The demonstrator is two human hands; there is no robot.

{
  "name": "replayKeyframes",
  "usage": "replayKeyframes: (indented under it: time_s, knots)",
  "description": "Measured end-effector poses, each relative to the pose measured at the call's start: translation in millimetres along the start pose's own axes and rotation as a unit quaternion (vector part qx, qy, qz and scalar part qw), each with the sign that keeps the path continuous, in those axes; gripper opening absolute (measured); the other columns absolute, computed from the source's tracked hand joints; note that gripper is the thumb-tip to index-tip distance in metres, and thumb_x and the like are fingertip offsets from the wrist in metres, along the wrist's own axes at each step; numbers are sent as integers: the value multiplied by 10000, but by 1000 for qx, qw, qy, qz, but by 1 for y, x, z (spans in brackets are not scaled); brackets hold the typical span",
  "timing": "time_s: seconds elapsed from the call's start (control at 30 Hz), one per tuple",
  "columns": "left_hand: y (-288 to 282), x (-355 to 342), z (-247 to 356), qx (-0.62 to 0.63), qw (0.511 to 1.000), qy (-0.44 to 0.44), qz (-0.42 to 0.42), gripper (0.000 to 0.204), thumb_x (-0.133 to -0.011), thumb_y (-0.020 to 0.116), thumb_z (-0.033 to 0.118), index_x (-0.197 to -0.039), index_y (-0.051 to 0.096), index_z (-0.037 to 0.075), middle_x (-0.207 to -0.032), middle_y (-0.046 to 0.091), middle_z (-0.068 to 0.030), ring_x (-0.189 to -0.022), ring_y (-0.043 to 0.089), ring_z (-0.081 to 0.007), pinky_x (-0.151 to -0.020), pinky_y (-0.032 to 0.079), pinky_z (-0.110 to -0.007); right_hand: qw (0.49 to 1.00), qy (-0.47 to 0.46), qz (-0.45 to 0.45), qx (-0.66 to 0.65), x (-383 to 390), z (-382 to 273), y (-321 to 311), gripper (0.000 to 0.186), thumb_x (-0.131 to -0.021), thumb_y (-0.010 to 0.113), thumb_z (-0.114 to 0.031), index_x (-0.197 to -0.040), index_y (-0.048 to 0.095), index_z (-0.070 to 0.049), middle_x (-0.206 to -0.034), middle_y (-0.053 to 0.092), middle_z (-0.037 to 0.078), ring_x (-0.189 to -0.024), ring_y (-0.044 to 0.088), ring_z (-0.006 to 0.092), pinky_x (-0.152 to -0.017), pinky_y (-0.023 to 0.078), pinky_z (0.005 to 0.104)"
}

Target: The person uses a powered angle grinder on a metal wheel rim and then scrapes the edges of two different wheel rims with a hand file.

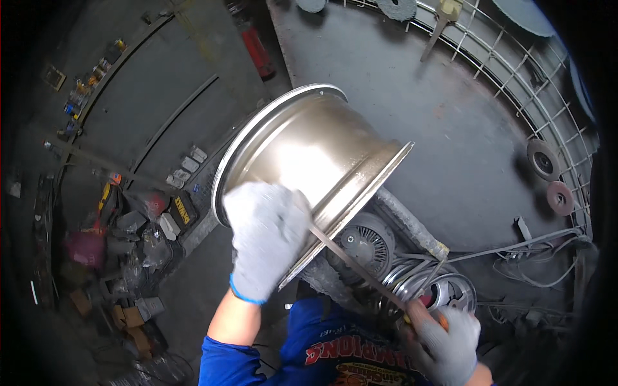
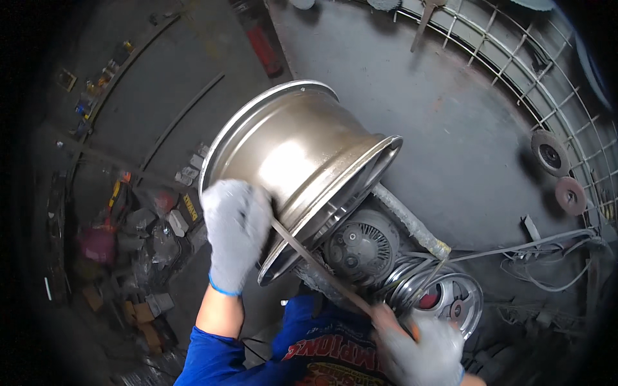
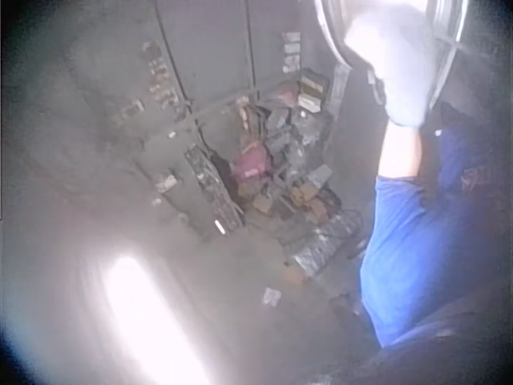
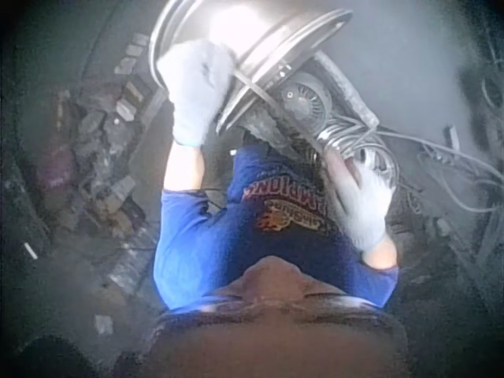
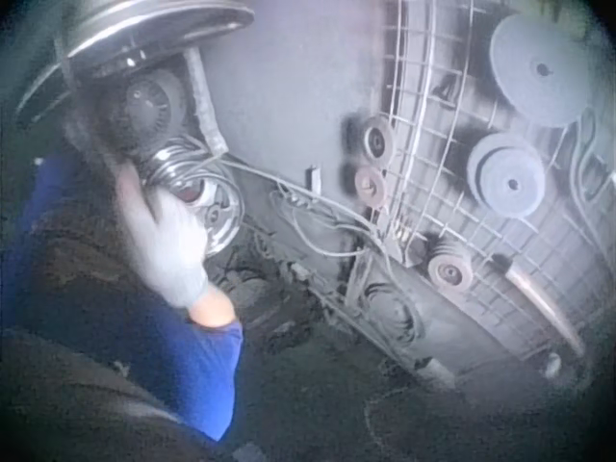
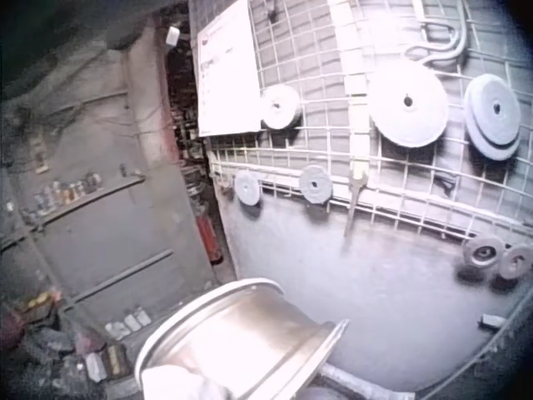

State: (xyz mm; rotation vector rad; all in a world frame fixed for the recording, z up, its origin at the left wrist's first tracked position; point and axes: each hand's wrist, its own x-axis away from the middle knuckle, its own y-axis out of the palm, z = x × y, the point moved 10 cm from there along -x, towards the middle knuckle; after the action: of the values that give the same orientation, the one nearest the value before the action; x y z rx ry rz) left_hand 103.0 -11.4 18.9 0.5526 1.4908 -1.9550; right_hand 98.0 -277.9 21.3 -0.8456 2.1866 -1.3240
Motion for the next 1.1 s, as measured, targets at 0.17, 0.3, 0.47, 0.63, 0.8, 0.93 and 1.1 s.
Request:
replayKeyframes:
  time_s: [0.17, 0.3, 0.47, 0.63, 0.8, 0.93, 1.1]
  knots:
    - [2, -12, -80, -12, 990, -138, 38, 217, -888, 723, 142, -723, 614, 54, -708, 605, -155, -701, 599, -383, -692, 439, -486, 1000, -21, 23, -5, -62, -3, 32, 375, -779, 821, -259, -1129, 792, -128, -614, 474, 22, -444, 520, 228, -460, 460, 371]
    - [-3, 2, -29, 52, 996, -78, 9, 259, -892, 726, 126, -700, 565, 62, -675, 580, -144, -683, 587, -380, -729, 436, -475, 998, -26, -25, 49, -18, -1, 20, 205, -827, 808, -317, -958, 772, -164, -654, 521, 40, -454, 540, 244, -460, 475, 395]
    - [5, -2, -37, 52, 992, -114, -13, 272, -902, 731, 156, -714, 563, 56, -664, 561, -139, -687, 585, -382, -709, 434, -481, 999, -19, -14, 28, -23, -4, 16, 344, -845, 779, -209, -1182, 767, -140, -630, 581, 87, -512, 597, 290, -471, 448, 426]
    - [-6, -9, -78, -62, 989, -107, 80, 424, -1015, 651, 211, -715, 475, -32, -631, 418, -193, -572, 399, -298, -559, 323, -420, 997, -66, 32, -10, -72, -15, 30, 377, -794, 810, -253, -1171, 801, -223, -596, 467, 22, -437, 513, 221, -410, 415, 381]
    - [-6, 5, 1, 59, 997, -41, 16, 304, -890, 713, 77, -667, 518, 9, -639, 503, -157, -616, 516, -353, -621, 388, -441, 998, -42, 4, 35, 5, -6, 4, 387, -825, 797, -145, -1211, 784, -163, -651, 570, 73, -522, 591, 267, -485, 471, 396]
    - [3, 2, -49, 30, 990, -132, 37, 278, -913, 724, 159, -730, 556, 35, -693, 555, -149, -696, 555, -357, -681, 407, -458, 997, -56, 18, 40, -34, -5, 15, 399, -775, 831, -208, -1166, 781, -142, -624, 519, 42, -470, 536, 246, -458, 432, 402]
    - [-7, -9, -76, -54, 987, -108, 105, 344, -925, 721, 204, -674, 546, 46, -661, 559, -165, -679, 576, -377, -690, 420, -484, 999, -31, 30, 11, -68, 1, 28, 366, -730, 848, -238, -1090, 817, -179, -636, 447, 4, -452, 490, 196, -443, 413, 369]
